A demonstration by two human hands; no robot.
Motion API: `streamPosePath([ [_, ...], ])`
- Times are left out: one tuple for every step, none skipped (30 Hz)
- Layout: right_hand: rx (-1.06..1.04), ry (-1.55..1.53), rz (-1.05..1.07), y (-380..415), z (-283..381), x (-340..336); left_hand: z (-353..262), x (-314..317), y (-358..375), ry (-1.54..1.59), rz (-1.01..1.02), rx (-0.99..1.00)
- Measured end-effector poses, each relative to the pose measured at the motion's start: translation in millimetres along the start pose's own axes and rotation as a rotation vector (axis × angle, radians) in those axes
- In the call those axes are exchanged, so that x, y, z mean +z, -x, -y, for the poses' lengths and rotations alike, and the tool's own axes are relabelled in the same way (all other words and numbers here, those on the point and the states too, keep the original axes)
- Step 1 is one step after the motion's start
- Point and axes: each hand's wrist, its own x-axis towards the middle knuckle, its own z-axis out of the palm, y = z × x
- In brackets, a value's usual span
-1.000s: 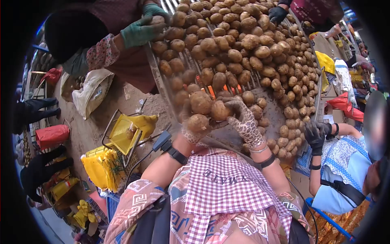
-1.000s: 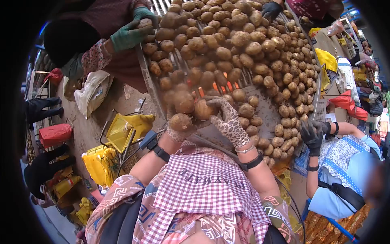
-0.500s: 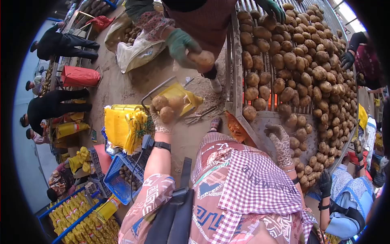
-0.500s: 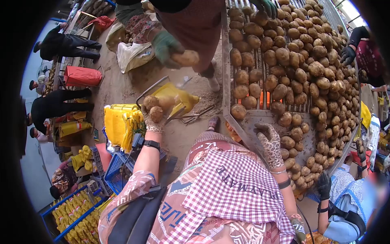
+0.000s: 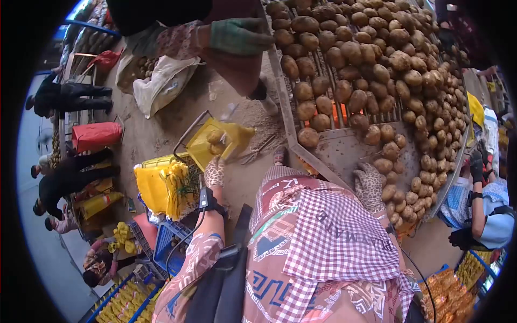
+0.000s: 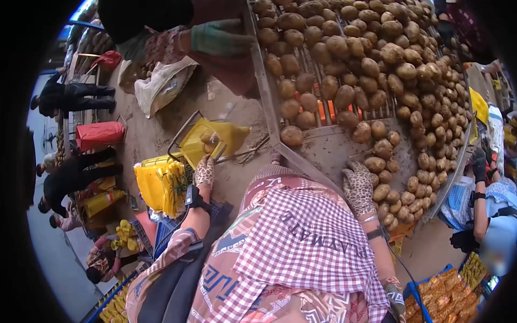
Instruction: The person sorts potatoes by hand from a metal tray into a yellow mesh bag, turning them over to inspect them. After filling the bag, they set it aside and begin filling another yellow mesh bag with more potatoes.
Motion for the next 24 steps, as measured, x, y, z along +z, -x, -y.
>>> streamPosePath([
  [0.006,0.022,-0.009,3,0,-4,2,0,3,0.004,-0.01,-0.01],
  [0.023,0.063,-0.024,4,-1,-12,-1,0,2,0.023,-0.011,-0.006],
  [0.035,0.055,-0.035,5,-3,-15,-4,-7,2,0.028,-0.034,-0.025],
  [0.051,0.055,-0.041,6,-8,-20,-7,-11,4,0.148,-0.109,-0.09],
  [0.052,0.041,-0.027,5,-12,-26,-8,-13,7,0.269,-0.183,-0.156],
  [0.022,0.044,-0.019,7,-24,-28,3,-9,3,0.475,-0.33,-0.134],
  [0.098,0.082,-0.016,12,-42,-26,16,-7,-2,0.399,-0.368,-0.194],
  [0.188,0.114,-0.012,16,-53,-21,17,-20,-3,0.312,-0.397,-0.247],
  [0.255,0.157,0.002,14,-53,-32,21,-32,-5,0.243,-0.327,-0.29],
  [0.33,0.206,0.012,14,-54,-46,27,-40,-4,0.233,-0.317,-0.287],
  [0.376,0.285,-0.035,26,-77,-40,31,-48,-9,0.129,-0.238,-0.358],
  [0.416,0.368,-0.091,36,-95,-34,38,-52,-20,0.035,-0.164,-0.426],
  [0.44,0.373,-0.12,39,-90,-42,54,-51,-34,-0.051,-0.086,-0.442],
  [0.371,0.4,-0.226,38,-74,-47,70,-49,-48,-0.043,-0.077,-0.435],
  [0.364,0.286,-0.26,31,-45,-49,86,-47,-64,-0.043,0.109,-0.432],
  [0.365,0.174,-0.293,21,-6,-48,100,-44,-80,-0.05,0.302,-0.423],
  [0.357,-0.053,-0.24,12,37,-43,97,-43,-90,-0.055,0.349,-0.435],
  [0.357,-0.265,-0.205,0,88,-26,124,-27,-110,-0.067,0.379,-0.414],
  [0.208,-0.315,-0.105,-15,142,-12,155,-2,-129,0.024,0.47,-0.258],
  [0.156,-0.491,0.056,-30,196,10,179,16,-142,0.125,0.561,-0.109],
  [0.156,-0.674,0.272,-37,235,42,154,-4,-133,0.272,0.687,-0.024],
  [0.137,-0.733,0.521,-41,266,81,130,-18,-124,0.29,0.707,-0.03],
  [0.034,-0.786,0.639,-39,289,131,109,-33,-115,0.345,0.76,-0.193],
  [-0.059,-0.791,0.654,-43,315,167,104,-39,-111,0.385,0.809,-0.357],
])
